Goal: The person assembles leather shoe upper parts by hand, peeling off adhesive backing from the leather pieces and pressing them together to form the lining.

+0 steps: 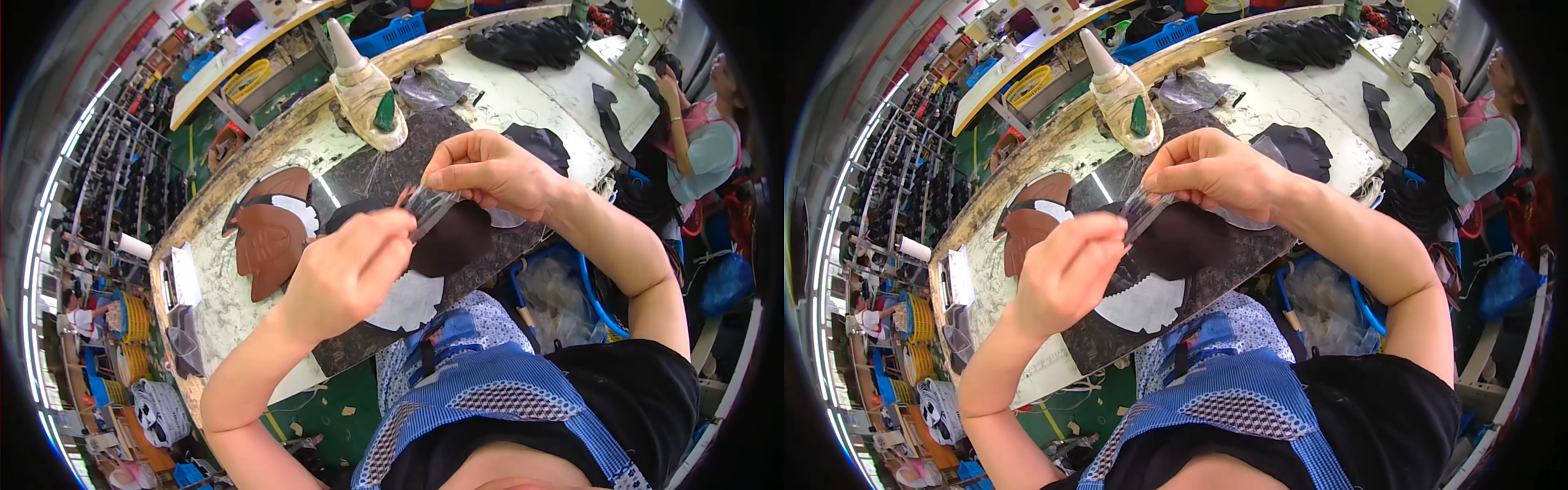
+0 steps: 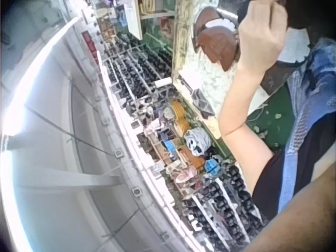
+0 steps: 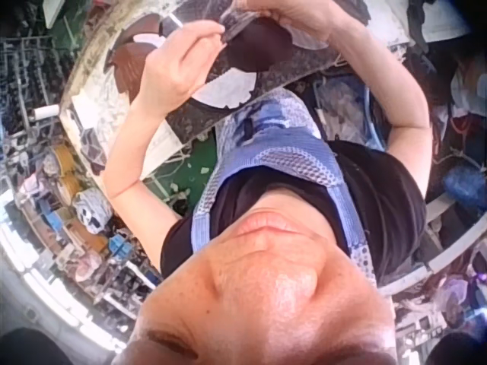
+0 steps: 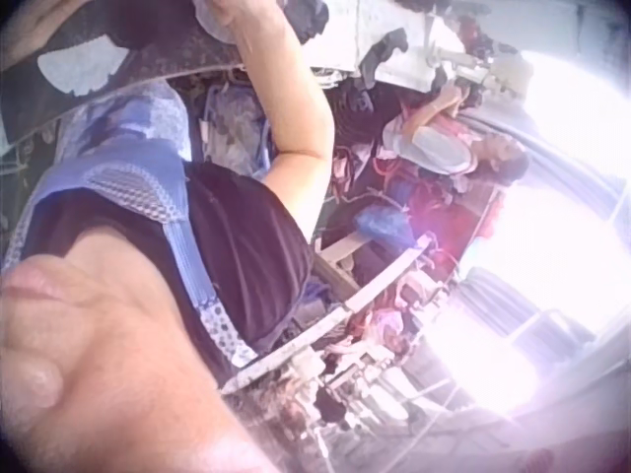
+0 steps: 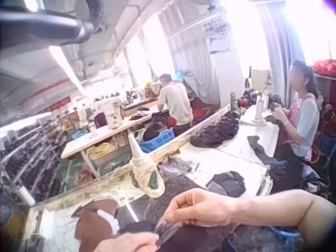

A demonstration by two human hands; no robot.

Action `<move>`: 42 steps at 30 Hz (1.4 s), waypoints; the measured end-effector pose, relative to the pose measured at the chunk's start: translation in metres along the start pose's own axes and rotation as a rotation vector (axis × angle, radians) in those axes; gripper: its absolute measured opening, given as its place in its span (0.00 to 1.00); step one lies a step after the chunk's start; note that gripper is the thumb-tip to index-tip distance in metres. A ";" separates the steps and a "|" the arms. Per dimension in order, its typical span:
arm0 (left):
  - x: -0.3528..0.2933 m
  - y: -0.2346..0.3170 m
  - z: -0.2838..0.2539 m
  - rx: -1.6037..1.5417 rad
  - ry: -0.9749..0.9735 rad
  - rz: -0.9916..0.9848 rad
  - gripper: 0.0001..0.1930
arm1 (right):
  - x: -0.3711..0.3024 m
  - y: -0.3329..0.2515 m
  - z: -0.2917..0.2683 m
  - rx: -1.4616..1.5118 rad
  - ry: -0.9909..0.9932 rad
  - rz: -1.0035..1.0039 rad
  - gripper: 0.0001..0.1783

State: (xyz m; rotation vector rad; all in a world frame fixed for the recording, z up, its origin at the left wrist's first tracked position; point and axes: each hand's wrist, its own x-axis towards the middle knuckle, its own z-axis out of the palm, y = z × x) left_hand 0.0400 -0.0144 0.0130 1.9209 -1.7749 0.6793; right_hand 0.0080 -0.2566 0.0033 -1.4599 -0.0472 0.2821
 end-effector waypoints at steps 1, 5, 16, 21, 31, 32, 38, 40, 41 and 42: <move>0.003 0.003 0.002 -0.078 -0.023 -0.153 0.13 | 0.002 0.001 0.000 0.009 0.016 0.010 0.07; 0.017 0.010 0.015 -0.030 0.009 -0.254 0.12 | 0.000 0.009 0.007 0.027 -0.032 0.000 0.06; 0.018 0.072 0.030 -0.026 -0.094 0.367 0.08 | -0.035 0.035 -0.007 -0.334 -0.508 0.143 0.14; 0.017 0.072 0.050 -0.176 -0.036 0.355 0.09 | -0.043 0.032 -0.001 -0.321 -0.693 -0.056 0.16; 0.001 0.109 0.050 -0.386 -0.083 0.503 0.08 | -0.089 0.097 0.007 -0.271 -0.320 -0.024 0.12; -0.001 0.111 0.049 -0.382 -0.074 0.516 0.07 | -0.093 0.119 -0.012 -0.212 -0.165 0.086 0.12; -0.019 0.108 0.054 -0.382 -0.067 0.490 0.07 | -0.150 0.237 -0.069 0.552 0.204 0.619 0.12; -0.027 0.106 0.056 -0.381 -0.071 0.474 0.08 | -0.153 0.264 -0.069 0.573 0.322 0.672 0.12; -0.031 0.105 0.056 -0.372 -0.104 0.454 0.08 | -0.155 0.276 -0.069 0.592 0.446 0.715 0.11; -0.035 0.104 0.053 -0.363 -0.138 0.434 0.08 | -0.161 0.288 -0.074 0.591 0.441 0.718 0.11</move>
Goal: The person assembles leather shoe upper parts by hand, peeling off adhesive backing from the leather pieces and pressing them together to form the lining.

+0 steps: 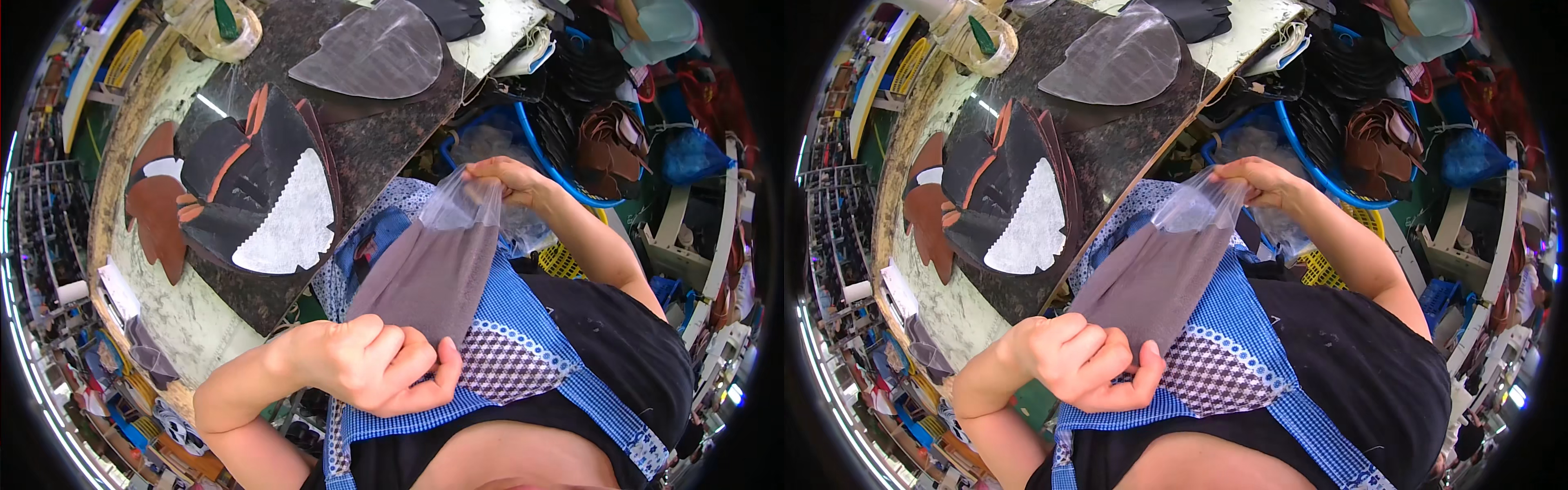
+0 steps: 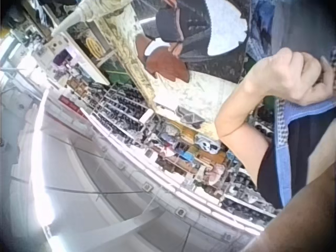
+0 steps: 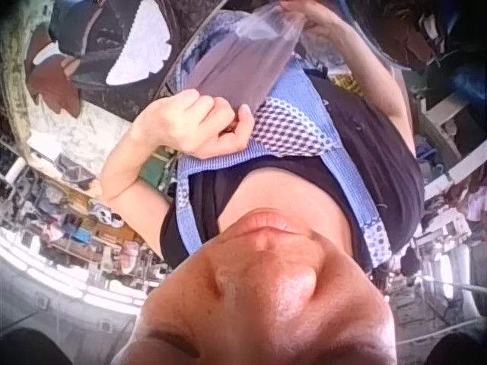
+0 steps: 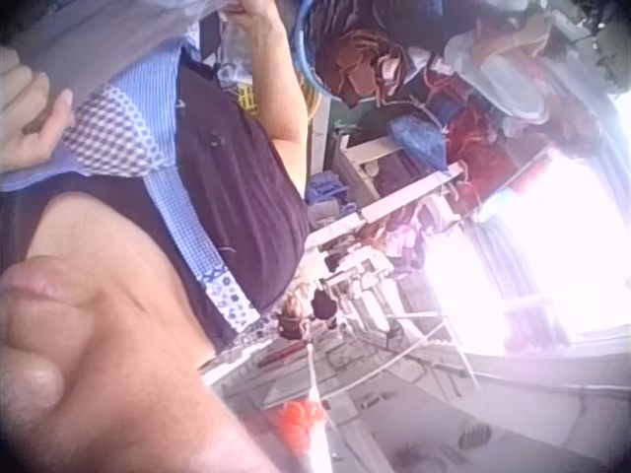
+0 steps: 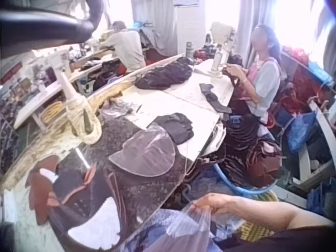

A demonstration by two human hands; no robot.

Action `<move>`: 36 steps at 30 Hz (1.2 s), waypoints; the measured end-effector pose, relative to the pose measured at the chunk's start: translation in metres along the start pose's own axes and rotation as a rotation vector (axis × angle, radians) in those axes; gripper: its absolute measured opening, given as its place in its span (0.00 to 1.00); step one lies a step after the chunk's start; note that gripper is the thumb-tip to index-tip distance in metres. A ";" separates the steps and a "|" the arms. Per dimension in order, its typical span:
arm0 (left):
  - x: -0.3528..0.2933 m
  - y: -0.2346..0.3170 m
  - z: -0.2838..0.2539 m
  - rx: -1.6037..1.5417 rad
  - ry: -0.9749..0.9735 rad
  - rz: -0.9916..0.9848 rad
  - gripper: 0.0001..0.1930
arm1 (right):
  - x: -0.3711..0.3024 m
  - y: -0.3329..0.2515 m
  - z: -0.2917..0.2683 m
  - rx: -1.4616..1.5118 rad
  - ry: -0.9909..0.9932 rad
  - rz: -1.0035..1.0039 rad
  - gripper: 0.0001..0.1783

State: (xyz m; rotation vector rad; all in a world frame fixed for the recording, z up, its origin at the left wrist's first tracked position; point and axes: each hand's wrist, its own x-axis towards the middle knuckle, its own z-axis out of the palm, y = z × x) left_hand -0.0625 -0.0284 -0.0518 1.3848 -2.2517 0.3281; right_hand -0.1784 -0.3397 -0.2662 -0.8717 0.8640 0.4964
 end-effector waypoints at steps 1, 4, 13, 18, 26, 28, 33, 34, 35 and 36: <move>-0.001 0.003 -0.008 -0.009 -0.015 -0.015 0.10 | 0.004 0.003 -0.019 0.084 0.079 0.030 0.12; 0.002 0.000 -0.028 0.016 0.010 -0.033 0.11 | 0.019 0.034 -0.088 0.230 0.207 0.034 0.14; 0.007 -0.037 -0.065 0.003 0.101 -0.634 0.08 | -0.104 -0.114 0.150 -0.388 -0.792 -0.788 0.59; -0.013 -0.048 -0.093 0.036 0.376 -1.097 0.04 | -0.112 -0.130 0.215 -0.742 -0.526 -1.026 0.29; -0.071 -0.056 -0.089 -0.090 0.624 -1.295 0.34 | -0.097 -0.169 0.268 -1.136 -0.352 -1.899 0.07; -0.021 -0.070 -0.101 0.043 0.325 -0.940 0.35 | -0.106 -0.177 0.276 -1.243 -0.424 -1.934 0.07; 0.021 -0.093 -0.120 -0.530 0.324 -1.131 0.14 | -0.121 -0.221 0.256 -0.552 -0.643 -1.266 0.31; 0.021 -0.098 -0.123 -0.662 0.370 -1.117 0.12 | -0.092 -0.222 0.248 -0.288 -0.889 -0.977 0.39; 0.019 -0.100 -0.132 -0.673 0.288 -1.231 0.12 | -0.072 -0.212 0.236 -0.218 -1.038 -0.703 0.49; 0.012 -0.103 -0.131 -0.663 0.286 -1.224 0.12 | -0.070 -0.192 0.237 -0.006 -1.151 -0.464 0.49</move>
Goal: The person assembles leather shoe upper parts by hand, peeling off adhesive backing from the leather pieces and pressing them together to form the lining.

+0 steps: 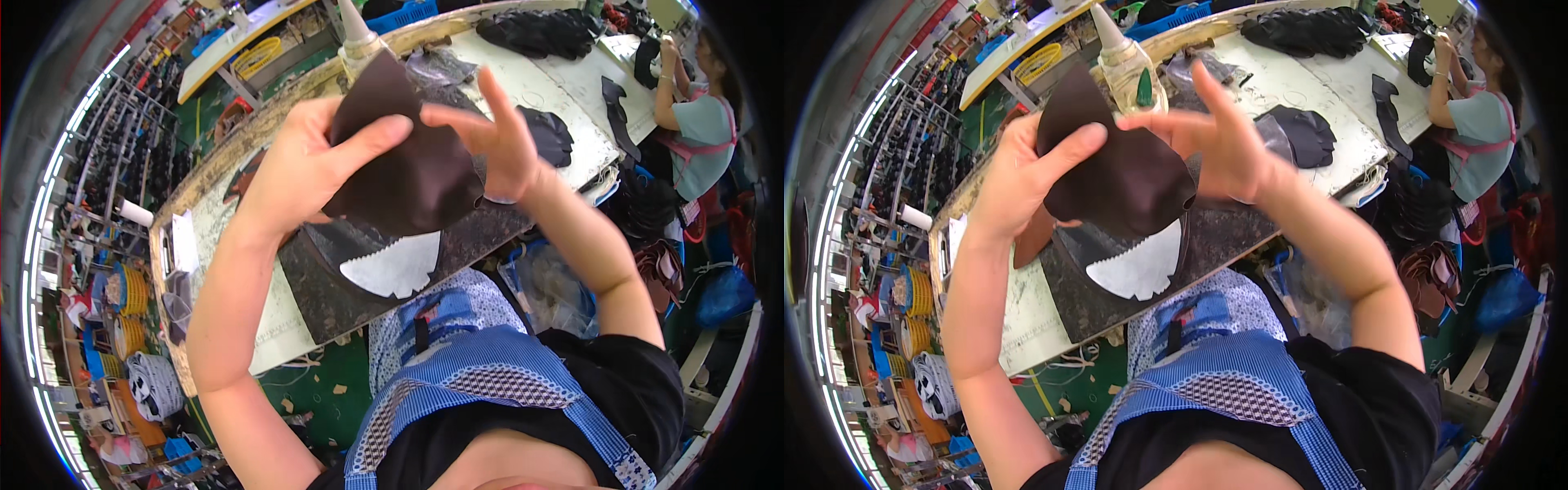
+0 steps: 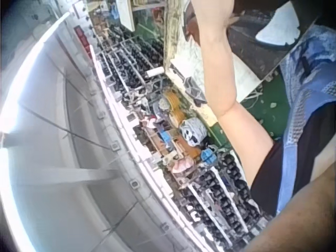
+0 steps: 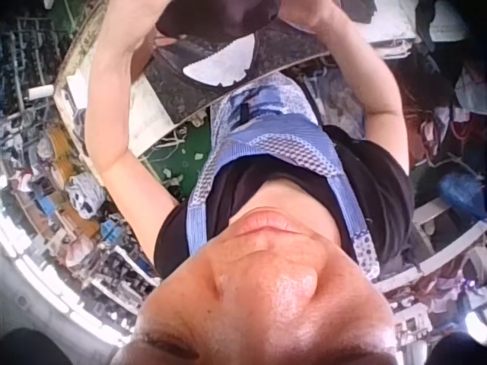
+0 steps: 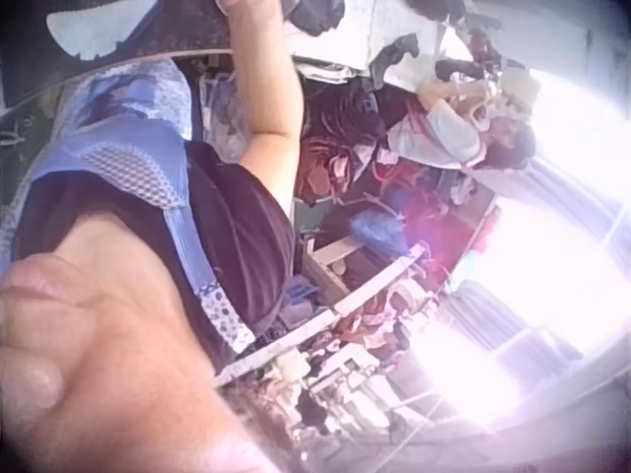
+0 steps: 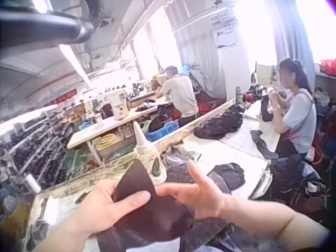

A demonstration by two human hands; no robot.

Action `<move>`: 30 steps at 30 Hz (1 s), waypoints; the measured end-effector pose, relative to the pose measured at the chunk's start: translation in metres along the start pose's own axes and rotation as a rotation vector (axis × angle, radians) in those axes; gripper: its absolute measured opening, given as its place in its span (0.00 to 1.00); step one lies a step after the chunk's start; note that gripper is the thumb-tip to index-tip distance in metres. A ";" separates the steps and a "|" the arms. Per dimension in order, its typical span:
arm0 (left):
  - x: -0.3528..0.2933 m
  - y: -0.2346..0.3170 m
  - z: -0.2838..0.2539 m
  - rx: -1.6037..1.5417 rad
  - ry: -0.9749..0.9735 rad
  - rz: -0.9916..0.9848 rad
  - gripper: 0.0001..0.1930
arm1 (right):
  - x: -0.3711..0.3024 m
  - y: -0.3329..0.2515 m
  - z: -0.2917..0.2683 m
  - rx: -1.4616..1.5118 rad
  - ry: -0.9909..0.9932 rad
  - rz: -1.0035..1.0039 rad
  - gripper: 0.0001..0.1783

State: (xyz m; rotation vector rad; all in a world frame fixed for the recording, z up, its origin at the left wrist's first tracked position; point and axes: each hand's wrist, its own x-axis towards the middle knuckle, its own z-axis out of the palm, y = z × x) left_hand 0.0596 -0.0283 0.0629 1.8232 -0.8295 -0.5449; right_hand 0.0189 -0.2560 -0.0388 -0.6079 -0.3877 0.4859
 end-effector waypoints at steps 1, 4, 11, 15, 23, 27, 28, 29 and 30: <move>0.001 -0.013 0.000 -0.171 0.067 0.019 0.13 | -0.007 0.013 0.007 0.070 0.031 -0.020 0.50; -0.006 -0.041 -0.008 -0.414 0.164 0.008 0.18 | -0.011 0.024 -0.001 0.043 0.001 -0.109 0.45; -0.033 -0.078 0.002 -1.020 0.486 -0.074 0.22 | -0.003 0.031 0.008 -0.589 0.570 -0.625 0.29; -0.052 -0.097 0.025 -1.084 0.569 -0.065 0.23 | 0.001 0.042 -0.002 -0.838 0.630 -0.722 0.14; -0.085 -0.104 0.029 -0.098 0.727 0.122 0.26 | -0.003 0.038 0.015 -1.561 0.470 -0.793 0.19; -0.121 -0.086 0.047 0.097 0.794 0.420 0.25 | -0.038 0.030 0.043 -1.673 0.303 -0.747 0.28; -0.133 -0.084 0.054 0.111 0.797 0.477 0.26 | -0.052 0.032 0.053 -1.741 0.317 -0.726 0.28; -0.141 -0.084 0.063 0.081 0.808 0.471 0.26 | -0.059 0.037 0.055 -1.700 0.267 -0.716 0.27; -0.151 -0.091 0.066 0.118 0.792 0.373 0.26 | -0.063 0.041 0.052 -1.658 0.219 -0.706 0.27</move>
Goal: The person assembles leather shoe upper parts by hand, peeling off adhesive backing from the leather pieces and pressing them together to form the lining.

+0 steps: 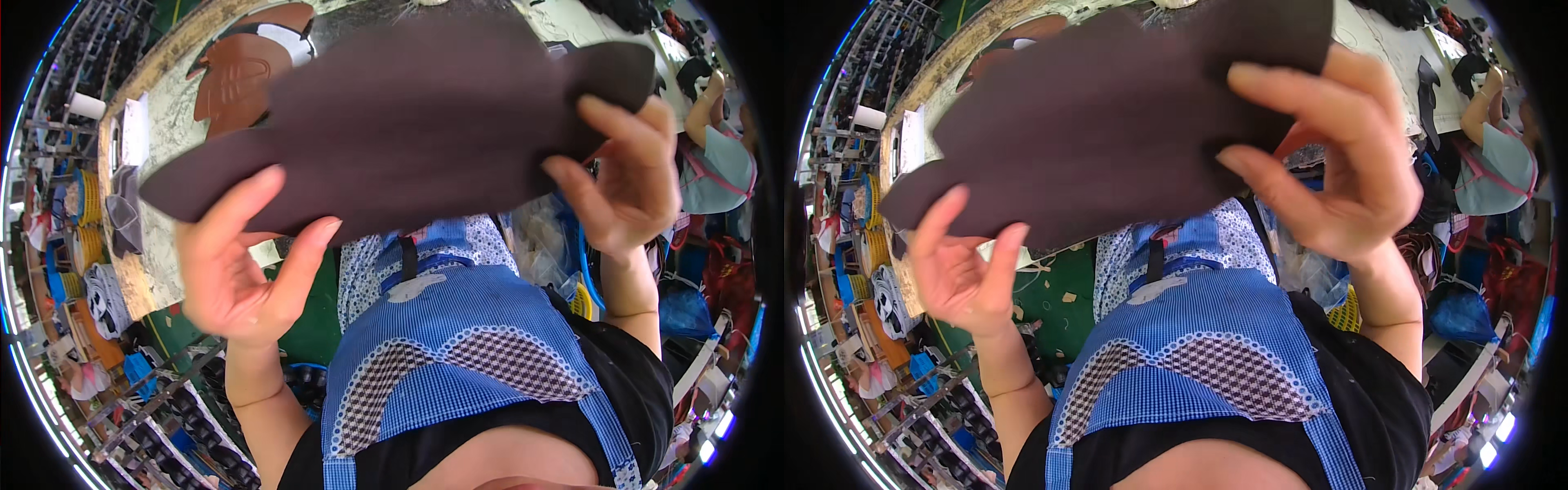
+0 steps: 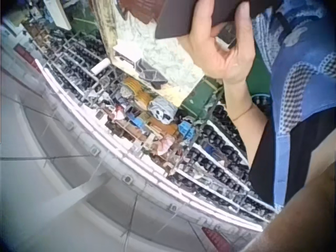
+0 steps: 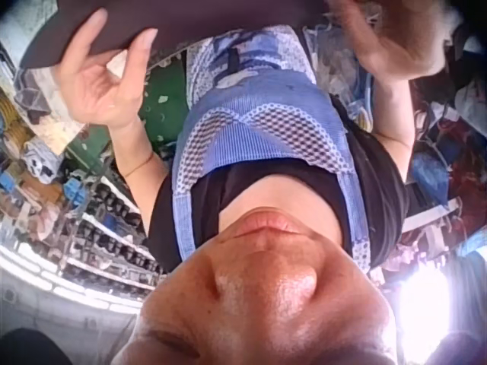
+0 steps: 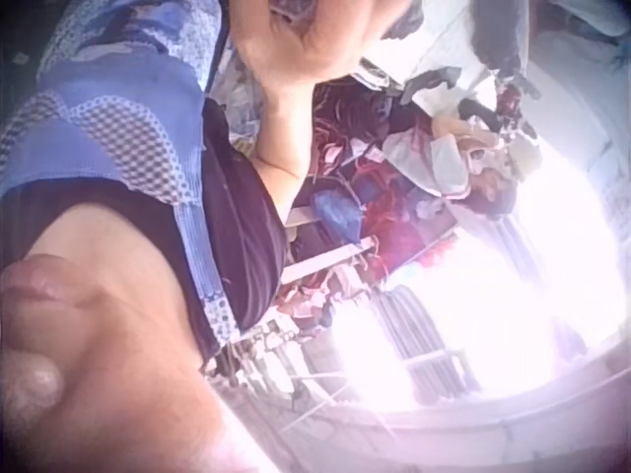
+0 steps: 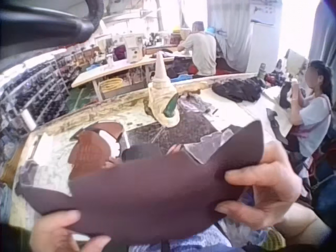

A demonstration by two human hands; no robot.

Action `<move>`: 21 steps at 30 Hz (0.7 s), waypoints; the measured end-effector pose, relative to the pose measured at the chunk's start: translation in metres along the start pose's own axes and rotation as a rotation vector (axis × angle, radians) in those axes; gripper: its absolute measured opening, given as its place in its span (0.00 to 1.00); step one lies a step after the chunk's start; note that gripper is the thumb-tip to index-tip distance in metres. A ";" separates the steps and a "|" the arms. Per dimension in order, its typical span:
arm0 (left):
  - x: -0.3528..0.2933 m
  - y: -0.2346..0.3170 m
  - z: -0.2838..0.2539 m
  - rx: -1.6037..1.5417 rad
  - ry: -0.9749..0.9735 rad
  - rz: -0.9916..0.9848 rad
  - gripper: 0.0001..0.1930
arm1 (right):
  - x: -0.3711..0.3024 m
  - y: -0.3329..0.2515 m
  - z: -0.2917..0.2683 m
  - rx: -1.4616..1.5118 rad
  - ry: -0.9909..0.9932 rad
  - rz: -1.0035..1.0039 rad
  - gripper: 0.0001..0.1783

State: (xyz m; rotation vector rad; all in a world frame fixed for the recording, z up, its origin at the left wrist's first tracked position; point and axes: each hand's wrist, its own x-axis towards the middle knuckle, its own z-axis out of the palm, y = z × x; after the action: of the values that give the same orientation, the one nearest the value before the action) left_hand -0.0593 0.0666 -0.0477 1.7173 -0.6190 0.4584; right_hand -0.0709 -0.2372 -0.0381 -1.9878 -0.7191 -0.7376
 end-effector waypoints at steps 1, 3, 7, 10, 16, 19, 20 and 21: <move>-0.004 -0.010 -0.002 0.090 -0.033 -0.033 0.26 | -0.008 0.004 0.001 -0.078 -0.091 0.056 0.27; -0.009 -0.028 0.001 0.199 -0.089 -0.112 0.26 | -0.017 0.020 0.024 -0.072 -0.038 0.186 0.29; -0.007 -0.050 0.014 0.180 -0.075 -0.108 0.26 | -0.024 0.046 0.041 -0.013 -0.016 0.267 0.32; -0.007 -0.056 0.016 0.185 -0.076 -0.072 0.26 | -0.022 0.050 0.041 -0.034 -0.007 0.276 0.31; -0.007 -0.067 0.020 0.193 -0.053 -0.074 0.26 | -0.017 0.061 0.044 -0.024 -0.057 0.292 0.30; -0.007 -0.073 0.024 0.246 -0.046 -0.038 0.26 | -0.016 0.070 0.048 -0.011 -0.073 0.301 0.29; -0.008 -0.075 0.024 0.287 -0.047 -0.038 0.27 | -0.015 0.073 0.050 -0.001 -0.082 0.313 0.29; -0.009 -0.076 0.025 0.328 -0.049 -0.037 0.27 | -0.015 0.074 0.051 0.009 -0.091 0.325 0.30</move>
State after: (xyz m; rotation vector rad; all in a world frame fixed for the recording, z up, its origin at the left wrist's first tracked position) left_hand -0.0193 0.0567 -0.1168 2.0527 -0.5683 0.5139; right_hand -0.0158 -0.2298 -0.1102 -2.0740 -0.4340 -0.4518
